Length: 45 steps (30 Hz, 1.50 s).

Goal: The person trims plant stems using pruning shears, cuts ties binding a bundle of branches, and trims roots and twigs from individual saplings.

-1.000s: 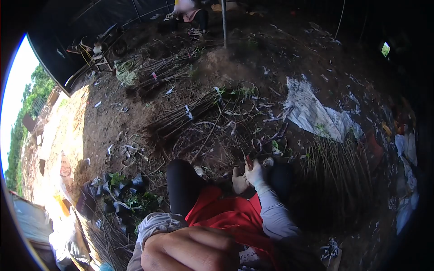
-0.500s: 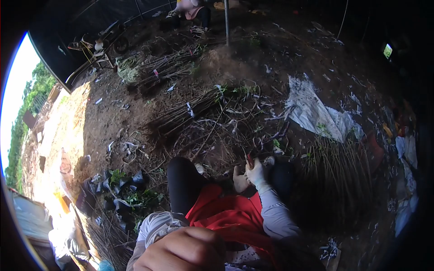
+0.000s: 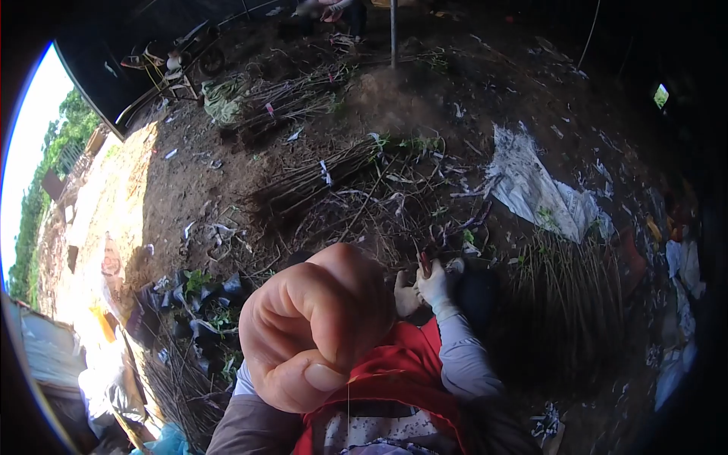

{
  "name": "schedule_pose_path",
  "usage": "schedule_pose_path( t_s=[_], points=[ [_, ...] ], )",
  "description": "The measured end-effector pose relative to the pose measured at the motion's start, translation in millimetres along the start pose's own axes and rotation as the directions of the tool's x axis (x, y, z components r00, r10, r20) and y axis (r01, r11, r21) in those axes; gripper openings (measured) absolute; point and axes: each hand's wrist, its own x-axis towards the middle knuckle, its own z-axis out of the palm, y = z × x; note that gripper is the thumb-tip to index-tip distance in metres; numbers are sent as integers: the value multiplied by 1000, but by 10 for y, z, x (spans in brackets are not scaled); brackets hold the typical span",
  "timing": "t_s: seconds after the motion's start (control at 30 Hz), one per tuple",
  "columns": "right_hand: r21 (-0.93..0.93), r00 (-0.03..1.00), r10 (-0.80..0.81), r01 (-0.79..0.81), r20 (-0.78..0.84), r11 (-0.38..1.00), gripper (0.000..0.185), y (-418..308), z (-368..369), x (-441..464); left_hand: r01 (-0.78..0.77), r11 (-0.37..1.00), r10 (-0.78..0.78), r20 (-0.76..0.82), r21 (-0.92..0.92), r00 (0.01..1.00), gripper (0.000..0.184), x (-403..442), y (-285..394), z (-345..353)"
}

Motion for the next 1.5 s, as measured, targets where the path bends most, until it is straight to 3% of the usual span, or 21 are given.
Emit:
schedule_pose_path(
  t_s=[0.13,0.23,0.27,0.33,0.5,0.6,0.67,0.77,0.87,0.9,0.97,1.0,1.07,1.1,1.2,1.3,1.37,1.5],
  points=[
    [-82,999,31,-30,22,996,18,-274,-148,-75,-12,1000,11,27,8,1000,22,2,3,-13],
    [-107,1000,0,0,2,994,19,-222,-134,-55,-104,987,111,52,-124,992,20,-26,-19,7],
    [-76,1000,19,-18,10,997,19,-198,-106,-49,-132,969,159,117,-209,980,17,-23,13,-13],
    [-54,999,45,-44,25,998,20,-138,-72,-33,-41,885,206,311,-464,928,15,-25,100,-26],
    [-97,999,31,-28,30,995,20,-199,-91,-66,-16,985,77,361,-170,929,11,-111,433,126],
    [-127,1000,-6,7,3,992,20,-314,-140,-89,-247,955,282,245,-165,928,17,-291,319,198],
    [-82,997,58,-54,49,995,21,-342,-170,-111,-177,969,239,473,-173,848,18,-177,379,91],
    [-52,996,63,-60,60,997,21,-324,-163,-105,-317,945,324,401,-87,857,20,-182,354,101],
    [-55,1000,-18,20,22,998,20,-309,-130,-126,-224,969,247,423,-104,872,11,-164,524,115],
    [-54,999,-24,26,24,998,20,-229,-92,-113,-285,927,368,443,-243,818,9,-180,563,61],
    [-57,999,3,0,41,998,20,-191,-66,-87,-336,709,666,432,-620,608,18,-214,591,-94],
    [-76,998,13,-9,54,997,21,-213,-92,-110,-369,624,731,350,-689,585,21,-163,637,-45],
    [-108,997,31,-23,72,994,21,-315,-143,-118,-628,562,755,23,-538,656,22,-224,731,-42],
    [-89,995,55,-47,87,995,23,-297,-131,-109,-614,585,720,-9,-530,694,22,-243,747,-89],
    [-140,996,39,-28,78,990,25,-270,-90,-110,-678,729,671,301,-95,678,24,-349,504,-38],
    [-107,997,35,-27,75,994,26,-214,-54,-128,-628,744,638,519,-227,569,25,-210,194,55],
    [-117,995,53,-43,85,992,26,-286,-97,-138,-747,617,713,580,-250,394,21,-105,89,93],
    [-63,987,95,-87,132,994,25,-413,-175,-167,-630,774,599,402,-70,692,9,-233,152,319]
  ],
)
